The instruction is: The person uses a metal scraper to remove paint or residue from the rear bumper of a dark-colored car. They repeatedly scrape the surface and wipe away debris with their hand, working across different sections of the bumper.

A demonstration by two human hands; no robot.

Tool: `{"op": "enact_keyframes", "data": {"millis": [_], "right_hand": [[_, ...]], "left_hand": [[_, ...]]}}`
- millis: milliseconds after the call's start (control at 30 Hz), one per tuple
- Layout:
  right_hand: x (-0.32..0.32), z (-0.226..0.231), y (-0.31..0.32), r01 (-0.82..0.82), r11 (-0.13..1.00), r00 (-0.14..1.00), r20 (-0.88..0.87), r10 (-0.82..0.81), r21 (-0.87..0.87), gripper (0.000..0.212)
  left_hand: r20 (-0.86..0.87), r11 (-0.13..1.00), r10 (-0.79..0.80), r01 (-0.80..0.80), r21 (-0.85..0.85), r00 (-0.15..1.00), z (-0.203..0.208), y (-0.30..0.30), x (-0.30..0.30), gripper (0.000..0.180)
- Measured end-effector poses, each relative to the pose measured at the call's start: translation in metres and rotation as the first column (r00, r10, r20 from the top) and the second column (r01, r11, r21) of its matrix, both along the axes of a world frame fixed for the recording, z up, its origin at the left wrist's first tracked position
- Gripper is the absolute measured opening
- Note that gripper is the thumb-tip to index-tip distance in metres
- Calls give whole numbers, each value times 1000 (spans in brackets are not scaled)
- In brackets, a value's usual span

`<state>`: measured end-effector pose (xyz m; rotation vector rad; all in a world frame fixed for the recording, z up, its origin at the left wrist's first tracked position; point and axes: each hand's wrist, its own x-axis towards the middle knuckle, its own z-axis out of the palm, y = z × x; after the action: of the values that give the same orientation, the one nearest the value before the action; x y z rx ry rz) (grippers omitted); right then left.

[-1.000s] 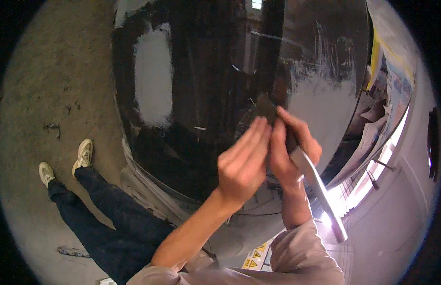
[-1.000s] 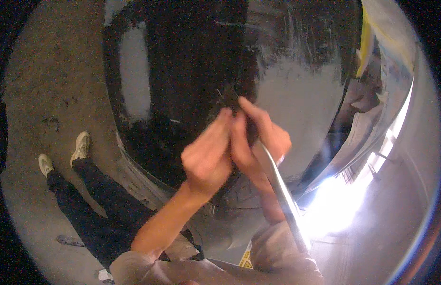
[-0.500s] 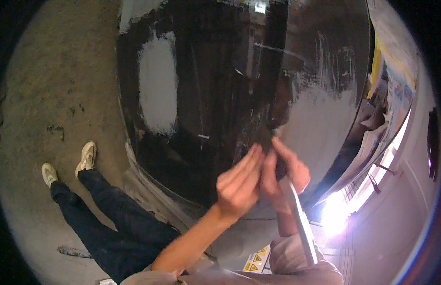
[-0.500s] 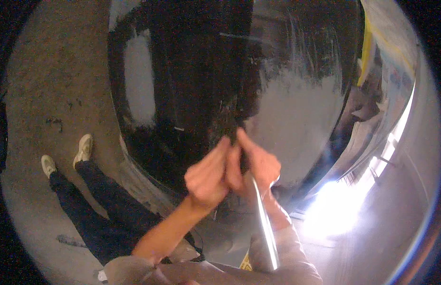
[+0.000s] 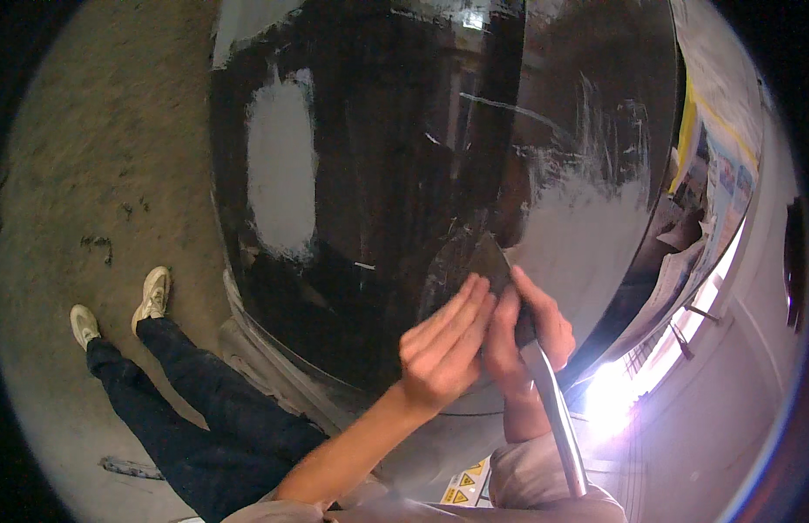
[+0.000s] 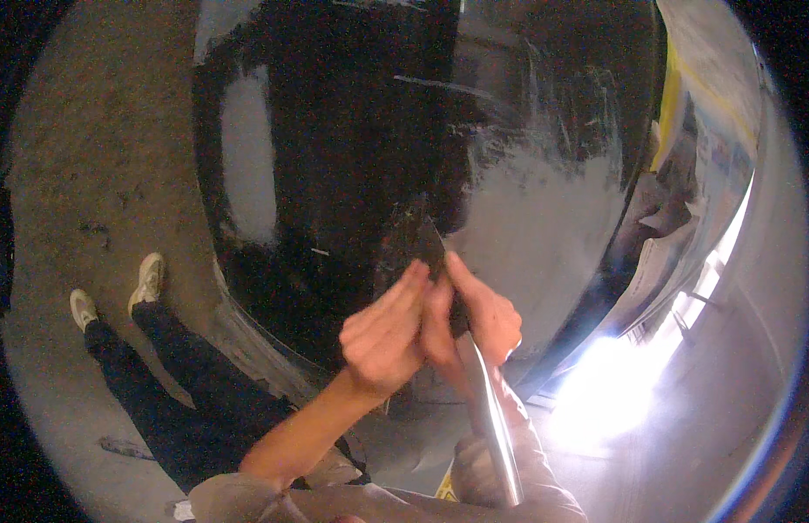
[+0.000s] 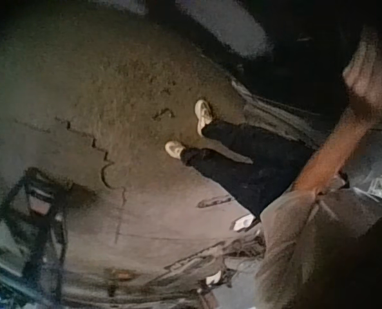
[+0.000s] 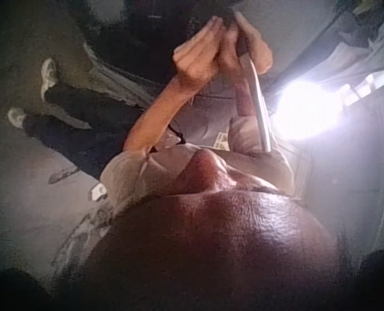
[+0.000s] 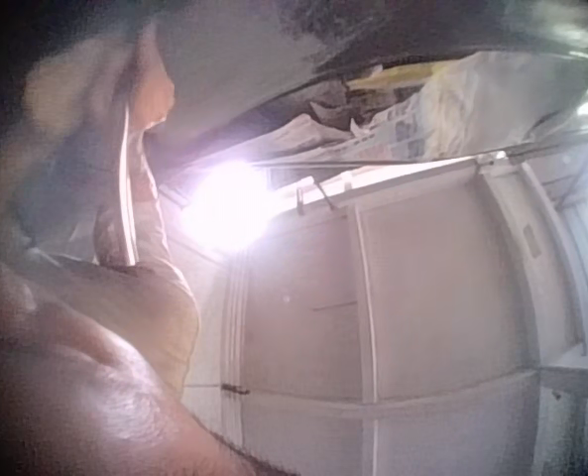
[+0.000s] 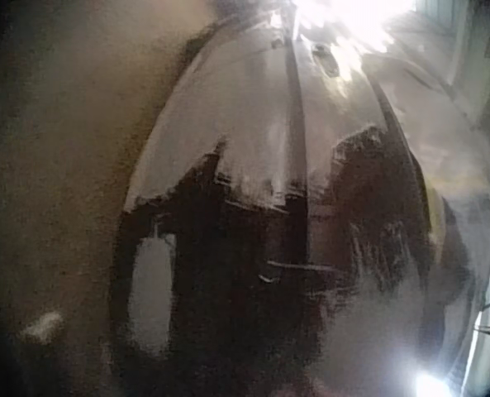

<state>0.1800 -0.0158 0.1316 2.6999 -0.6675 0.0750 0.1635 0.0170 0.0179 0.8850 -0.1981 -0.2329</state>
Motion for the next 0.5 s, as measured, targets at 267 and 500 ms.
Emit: {"op": "enact_keyframes", "data": {"millis": [267,500], "right_hand": [[9,-1,-17,-48,998,999,-4,48,34,21],[14,-3,-15,160,986,984,71,-164,51,25]], "left_hand": [[-3,1000,19,-19,-3,1000,-4,-10,11,38],[-14,999,-31,32,15,999,-3,-9,11,39]]}}
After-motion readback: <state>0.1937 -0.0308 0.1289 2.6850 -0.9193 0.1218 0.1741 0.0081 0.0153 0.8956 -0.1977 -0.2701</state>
